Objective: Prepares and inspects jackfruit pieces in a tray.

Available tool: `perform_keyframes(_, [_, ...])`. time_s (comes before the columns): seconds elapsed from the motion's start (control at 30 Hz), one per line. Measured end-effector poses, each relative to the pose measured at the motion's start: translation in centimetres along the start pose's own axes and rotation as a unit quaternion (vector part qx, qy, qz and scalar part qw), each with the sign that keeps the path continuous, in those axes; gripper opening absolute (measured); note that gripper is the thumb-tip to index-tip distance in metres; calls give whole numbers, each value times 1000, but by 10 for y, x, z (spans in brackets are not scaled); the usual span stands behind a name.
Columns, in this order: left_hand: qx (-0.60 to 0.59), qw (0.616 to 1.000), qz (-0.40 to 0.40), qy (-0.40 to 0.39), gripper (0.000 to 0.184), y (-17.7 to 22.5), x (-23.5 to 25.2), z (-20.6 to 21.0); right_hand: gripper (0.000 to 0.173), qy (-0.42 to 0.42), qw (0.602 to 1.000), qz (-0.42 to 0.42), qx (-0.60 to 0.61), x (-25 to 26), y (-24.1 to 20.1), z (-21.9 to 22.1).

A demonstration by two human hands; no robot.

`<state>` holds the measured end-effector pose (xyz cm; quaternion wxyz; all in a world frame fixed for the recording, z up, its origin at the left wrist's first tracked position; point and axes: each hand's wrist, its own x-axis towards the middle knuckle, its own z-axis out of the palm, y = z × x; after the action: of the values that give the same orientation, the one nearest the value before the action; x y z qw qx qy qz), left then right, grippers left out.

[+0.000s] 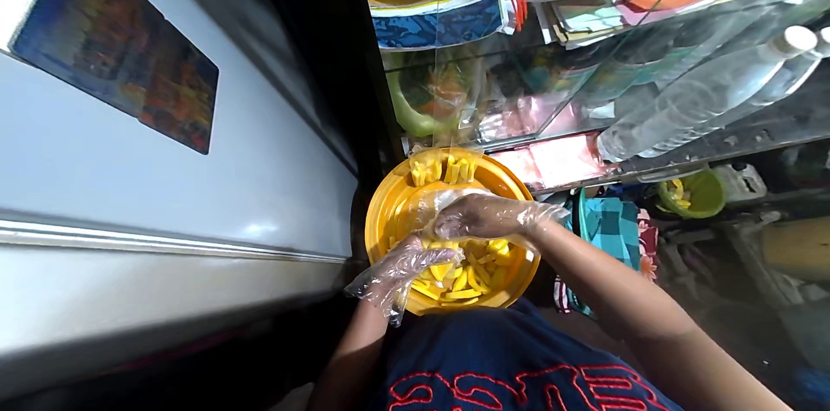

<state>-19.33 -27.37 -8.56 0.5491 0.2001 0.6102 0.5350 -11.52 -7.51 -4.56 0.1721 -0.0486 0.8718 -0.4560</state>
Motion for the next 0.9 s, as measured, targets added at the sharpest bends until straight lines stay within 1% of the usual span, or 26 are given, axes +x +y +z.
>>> perform_keyframes(0.07, [14,1000,8,8,34,3,-2,1,24,-31,999,0,-24,-2,-1,-4])
perform_keyframes(0.13, [37,999,9,-1,35,3,-4,1,19,-56,996,21,-62,-3,-7,-6])
perform_keyframes(0.2, [27,999,9,-19,37,4,-4,2,14,-61,994,32,-79,-3,-9,-9])
perform_keyframes(0.27, [4,999,20,-38,36,2,-3,0,14,-34,997,23,-68,-5,-8,-14])
perform_keyframes(0.33, [-5,999,20,-31,36,1,-2,-1,13,8,999,18,-47,-9,-5,-18])
perform_keyframes(0.4, [47,999,-11,4,37,5,-1,-1,11,44,999,9,-22,-12,4,-28])
perform_keyframes(0.5, [167,985,-42,31,48,7,3,-5,13,81,996,14,22,-19,14,-41])
perform_keyframes(0.53, [187,981,-43,35,50,8,3,-5,16,75,997,20,23,-21,14,-41])
perform_keyframes(0.6, [214,975,-42,39,53,12,2,-3,32,23,998,48,17,-21,10,-32])
perform_keyframes(0.63, [230,972,-34,35,52,12,2,-2,36,0,999,51,8,-19,10,-26])
perform_keyframes(0.67, [249,968,-26,29,52,12,3,-2,34,-18,998,57,-2,-17,9,-20])
perform_keyframes(0.73, [271,962,-20,16,51,11,5,-4,20,-24,997,69,-35,-11,6,-13])
perform_keyframes(0.77, [276,961,-26,12,51,11,6,-5,15,-6,996,71,-49,-9,4,-12])
perform_keyframes(0.83, [276,960,-33,16,52,11,7,-7,14,41,994,80,-60,-11,-1,-15])
perform_keyframes(0.9, [292,955,-36,34,56,10,7,-9,13,106,990,80,-43,-18,-3,-20])
